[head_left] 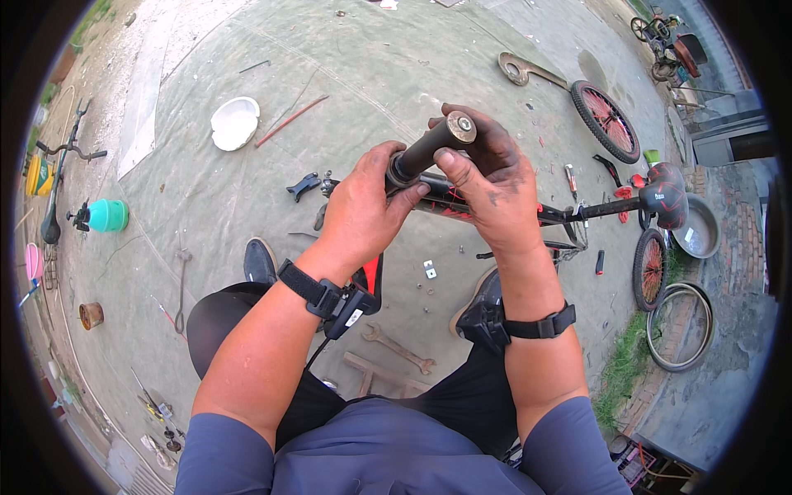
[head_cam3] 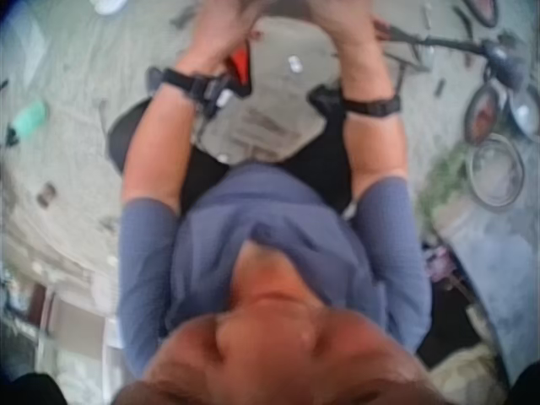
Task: The person assembles a bicycle by inserting a black handlebar into the stem, attaching a stem clamp, and sliding red-and-white striped handlebar grips onto the handlebar ends. The person handles the handlebar, stem, stem clamp, and grips by hand.
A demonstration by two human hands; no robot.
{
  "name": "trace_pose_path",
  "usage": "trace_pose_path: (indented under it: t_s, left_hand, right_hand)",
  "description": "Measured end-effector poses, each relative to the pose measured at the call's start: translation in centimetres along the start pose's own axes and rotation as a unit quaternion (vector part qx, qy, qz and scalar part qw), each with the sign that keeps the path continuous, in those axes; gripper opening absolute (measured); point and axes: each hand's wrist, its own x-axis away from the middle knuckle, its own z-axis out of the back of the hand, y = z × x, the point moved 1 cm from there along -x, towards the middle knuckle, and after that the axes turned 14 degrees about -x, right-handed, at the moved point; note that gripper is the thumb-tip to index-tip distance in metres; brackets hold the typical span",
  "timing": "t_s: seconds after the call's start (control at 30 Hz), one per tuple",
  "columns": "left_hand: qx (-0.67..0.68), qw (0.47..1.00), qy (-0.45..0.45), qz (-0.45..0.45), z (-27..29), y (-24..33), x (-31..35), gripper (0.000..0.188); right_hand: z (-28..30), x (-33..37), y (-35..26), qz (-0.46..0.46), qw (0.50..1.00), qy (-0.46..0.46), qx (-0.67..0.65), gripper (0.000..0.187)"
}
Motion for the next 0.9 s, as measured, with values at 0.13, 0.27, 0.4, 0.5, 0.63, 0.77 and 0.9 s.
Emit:
trace_pose_path:
  t_s: [0.13,0.27,0.4,0.5,0.63,0.77,0.9]
  left_hand:
    - [-0.010,1.000,0.001,-0.003,-0.2,-0.3,-0.1,0.055]
    - [-0.011,1.000,0.003,-0.005,-0.1,-0.3,0.0,0.055]
    - [0.016,1.000,0.001,0.001,-0.1,-0.2,0.1,0.056]
    - [0.013,1.000,0.002,-0.007,-0.1,-0.1,-0.1,0.056]
    - [0.005,1.000,-0.004,-0.001,0.0,-0.1,-0.1,0.056]
    - [0.021,0.999,-0.024,0.021,0.2,0.1,-0.1,0.056]
    - [0.030,0.997,-0.052,0.057,0.4,0.5,-0.1,0.056]
  right_hand:
    - [0.1,-0.1,0.1,0.011,1.000,-0.005,0.022,0.045]
    - [0.5,-0.1,0.5,-0.007,1.000,-0.002,0.029,0.043]
    - [0.8,-0.1,0.8,0.000,0.999,-0.006,0.040,0.042]
    - [0.8,0.0,0.9,-0.004,1.000,0.004,0.026,0.041]
    - [0.8,0.1,0.6,-0.009,0.999,-0.003,0.052,0.045]
    - [1.9,0.3,-0.4,0.006,0.994,0.007,0.105,0.052]
    - [4.0,0.7,-0.9,-0.008,0.992,0.023,0.127,0.056]
